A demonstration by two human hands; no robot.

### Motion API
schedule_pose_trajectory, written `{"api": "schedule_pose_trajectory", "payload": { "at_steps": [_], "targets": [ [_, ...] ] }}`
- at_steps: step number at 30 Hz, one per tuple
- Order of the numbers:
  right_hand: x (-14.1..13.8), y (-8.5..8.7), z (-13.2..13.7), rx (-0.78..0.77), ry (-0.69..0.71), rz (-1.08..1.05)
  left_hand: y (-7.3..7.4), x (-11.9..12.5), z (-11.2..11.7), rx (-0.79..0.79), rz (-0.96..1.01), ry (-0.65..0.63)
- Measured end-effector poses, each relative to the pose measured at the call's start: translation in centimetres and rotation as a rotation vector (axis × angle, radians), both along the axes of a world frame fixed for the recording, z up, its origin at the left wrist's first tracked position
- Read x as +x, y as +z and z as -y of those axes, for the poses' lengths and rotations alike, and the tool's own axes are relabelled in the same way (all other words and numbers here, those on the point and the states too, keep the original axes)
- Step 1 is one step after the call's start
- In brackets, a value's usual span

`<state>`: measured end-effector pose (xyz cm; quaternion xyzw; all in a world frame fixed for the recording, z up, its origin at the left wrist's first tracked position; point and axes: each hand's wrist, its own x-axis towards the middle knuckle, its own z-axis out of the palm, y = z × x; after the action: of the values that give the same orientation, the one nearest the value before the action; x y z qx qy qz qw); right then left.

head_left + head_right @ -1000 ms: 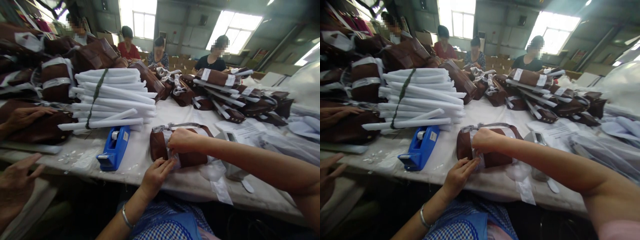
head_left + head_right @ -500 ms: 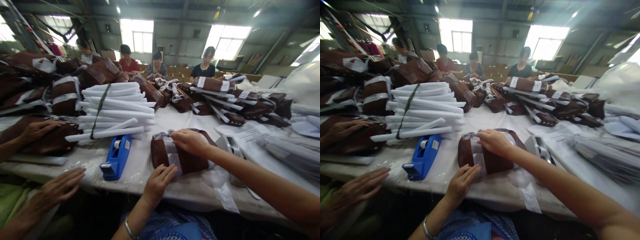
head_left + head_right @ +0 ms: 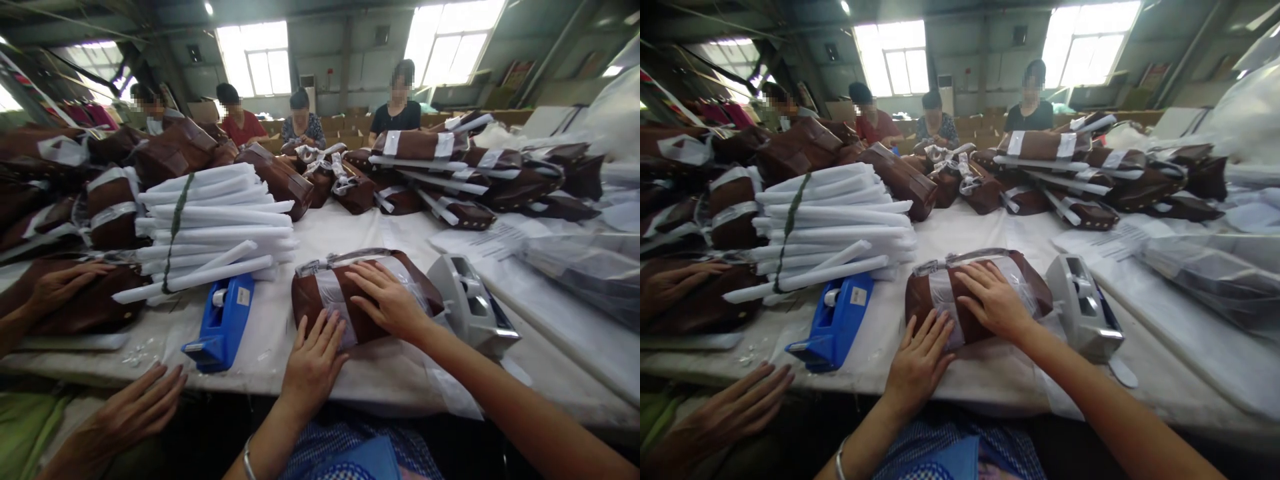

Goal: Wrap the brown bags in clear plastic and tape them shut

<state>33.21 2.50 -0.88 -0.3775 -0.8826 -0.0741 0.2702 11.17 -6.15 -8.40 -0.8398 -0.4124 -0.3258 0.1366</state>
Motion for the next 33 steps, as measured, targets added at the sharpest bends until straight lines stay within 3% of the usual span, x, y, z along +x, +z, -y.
{"api": "schedule_pose_trajectory", "payload": {
  "at_steps": [2,4,7,9,13,16,19,22,27,30,33],
  "targets": [
    [2.6,-0.3,-0.2,0.065,-0.208,-0.069,-0.2,-0.7,0.1,-0.071,0.036,-0.054],
    [5.6,-1.0,-1.1,0.054,-0.421,-0.116,-0.6,-1.7,-0.1,-0.120,0.208,-0.037],
    [9.4,-2.2,-3.0,-0.155,-0.641,-0.172,-1.1,-3.2,-1.5,-0.186,0.607,0.217],
    [10.7,-2.6,-4.3,-0.317,-0.705,-0.200,-1.3,-3.5,-3.0,-0.333,0.809,0.264],
    [10.9,-1.7,-5.1,-0.444,-0.687,-0.326,-0.4,-2.7,-4.5,-0.598,1.020,0.004],
    [10.5,-0.2,-3.9,-0.489,-0.650,-0.556,1.0,-2.4,-3.6,-0.549,1.082,-0.051],
    [9.9,0.5,-1.9,-0.465,-0.509,-0.879,1.8,-3.6,-2.2,-0.479,1.057,-0.121],
    [8.6,0.3,-0.2,-0.455,-0.363,-1.054,1.2,-5.5,-1.6,-0.495,1.028,-0.114],
    [6.4,-0.7,0.7,-0.492,-0.348,-1.115,-0.2,-7.4,-1.5,-0.486,0.989,-0.082],
    [6.0,-1.1,0.1,-0.457,-0.319,-1.106,0.4,-7.5,-1.5,-0.417,0.949,-0.043],
    [5.8,-1.6,-0.7,-0.464,-0.287,-1.082,1.3,-7.1,-1.7,-0.417,1.052,-0.020]
  ]
}}
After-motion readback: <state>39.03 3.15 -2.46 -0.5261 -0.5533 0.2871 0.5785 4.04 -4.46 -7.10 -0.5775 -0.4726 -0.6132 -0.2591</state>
